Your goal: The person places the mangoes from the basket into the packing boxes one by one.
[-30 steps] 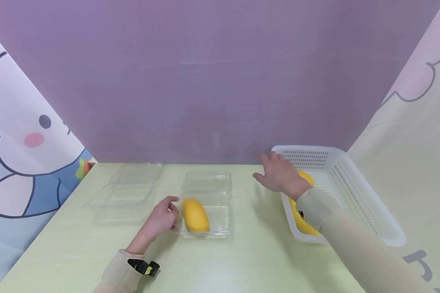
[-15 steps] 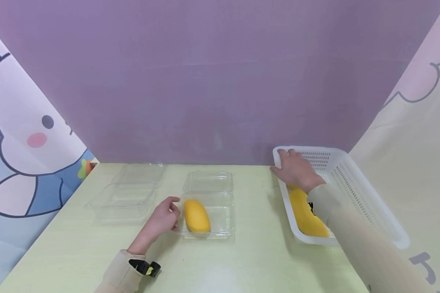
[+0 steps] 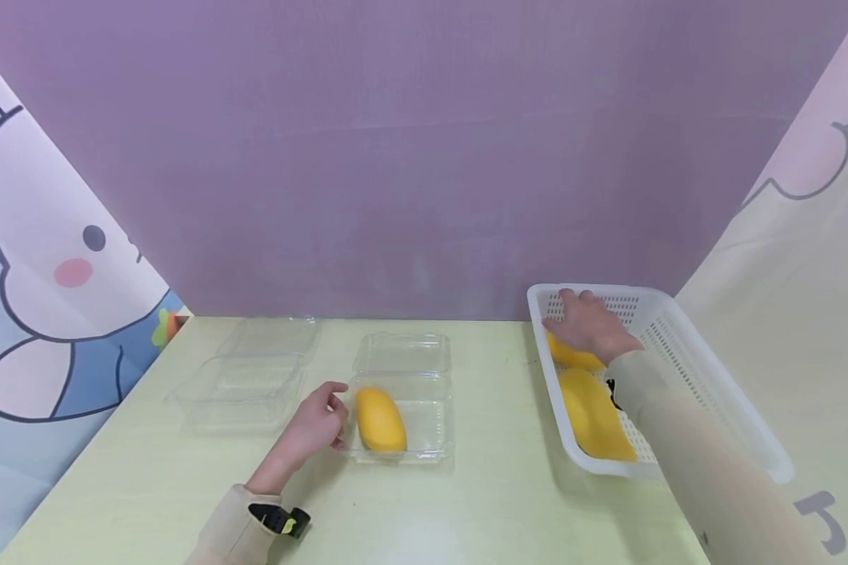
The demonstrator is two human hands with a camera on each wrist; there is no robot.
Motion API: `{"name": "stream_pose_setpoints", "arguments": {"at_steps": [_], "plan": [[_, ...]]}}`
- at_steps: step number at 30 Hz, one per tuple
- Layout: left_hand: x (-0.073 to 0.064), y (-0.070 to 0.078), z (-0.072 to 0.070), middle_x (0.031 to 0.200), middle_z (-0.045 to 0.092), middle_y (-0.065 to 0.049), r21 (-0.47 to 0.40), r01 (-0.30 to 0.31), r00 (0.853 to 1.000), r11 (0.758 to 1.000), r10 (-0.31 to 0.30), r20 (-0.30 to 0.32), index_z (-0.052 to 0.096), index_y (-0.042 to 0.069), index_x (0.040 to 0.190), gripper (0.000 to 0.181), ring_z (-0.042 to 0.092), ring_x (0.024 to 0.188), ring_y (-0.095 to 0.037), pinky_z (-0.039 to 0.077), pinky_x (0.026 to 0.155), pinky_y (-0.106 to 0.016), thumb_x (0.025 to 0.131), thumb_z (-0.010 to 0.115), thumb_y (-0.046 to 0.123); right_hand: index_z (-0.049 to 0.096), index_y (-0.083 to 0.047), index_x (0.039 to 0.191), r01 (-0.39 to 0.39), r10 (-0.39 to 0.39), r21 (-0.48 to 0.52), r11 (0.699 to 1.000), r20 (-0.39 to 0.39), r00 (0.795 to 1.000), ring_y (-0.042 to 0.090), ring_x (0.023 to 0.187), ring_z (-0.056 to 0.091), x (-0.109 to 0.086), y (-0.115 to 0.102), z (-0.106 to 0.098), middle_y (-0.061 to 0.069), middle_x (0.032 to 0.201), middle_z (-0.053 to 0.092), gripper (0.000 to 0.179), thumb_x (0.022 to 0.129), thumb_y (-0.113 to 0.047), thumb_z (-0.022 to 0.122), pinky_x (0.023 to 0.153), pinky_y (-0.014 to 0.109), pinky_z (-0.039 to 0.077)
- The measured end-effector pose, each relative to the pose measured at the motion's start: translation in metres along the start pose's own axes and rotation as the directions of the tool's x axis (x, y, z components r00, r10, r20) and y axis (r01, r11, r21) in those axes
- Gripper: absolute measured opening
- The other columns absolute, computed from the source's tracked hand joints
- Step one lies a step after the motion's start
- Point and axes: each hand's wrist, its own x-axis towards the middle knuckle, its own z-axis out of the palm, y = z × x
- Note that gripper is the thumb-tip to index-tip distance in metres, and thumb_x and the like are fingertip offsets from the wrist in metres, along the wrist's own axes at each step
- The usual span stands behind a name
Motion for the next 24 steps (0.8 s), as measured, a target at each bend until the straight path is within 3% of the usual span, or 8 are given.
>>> {"name": "stream_pose_setpoints", "arguments": {"at_steps": [9, 17, 24], "plan": [[-0.001, 0.002, 0.001, 0.092, 0.055, -0.012, -0.010, 0.017, 1.000, 1.000, -0.017, -0.005, 0.045, -0.011, 0.140, 0.051, 0.057, 0.057, -0.018, 0.054, 0.053, -0.032, 0.090, 0.051, 0.000, 0.019, 0.013, 0.154, -0.008, 0.003, 0.070, 0.998, 0.076, 0.997, 0.061, 0.142, 0.014, 0.004, 0.017, 0.007, 0.042, 0.153, 0.021, 0.084, 0.102, -0.044, 0.051, 0.112, 0.073, 0.018], [-0.001, 0.000, 0.001, 0.091, 0.054, -0.011, 0.001, -0.002, 1.000, 1.000, 0.002, -0.007, 0.046, -0.012, 0.139, 0.050, 0.057, 0.056, -0.017, 0.054, 0.052, -0.032, 0.090, 0.050, -0.001, 0.035, 0.018, 0.144, 0.047, -0.054, 0.059, 0.997, 0.113, 0.992, 0.058, 0.130, 0.040, 0.010, 0.029, 0.018, 0.041, 0.142, 0.041, 0.074, 0.099, -0.037, 0.057, 0.108, 0.067, 0.033], [-0.001, 0.001, 0.000, 0.092, 0.055, -0.011, -0.007, 0.009, 1.000, 1.000, -0.009, -0.002, 0.045, -0.011, 0.140, 0.050, 0.057, 0.056, -0.018, 0.055, 0.052, -0.032, 0.091, 0.050, 0.000, 0.044, 0.015, 0.138, 0.078, -0.087, 0.063, 0.995, 0.153, 0.984, 0.053, 0.123, 0.049, 0.018, 0.037, 0.028, 0.038, 0.137, 0.050, 0.070, 0.098, -0.041, 0.059, 0.104, 0.065, 0.038]]}}
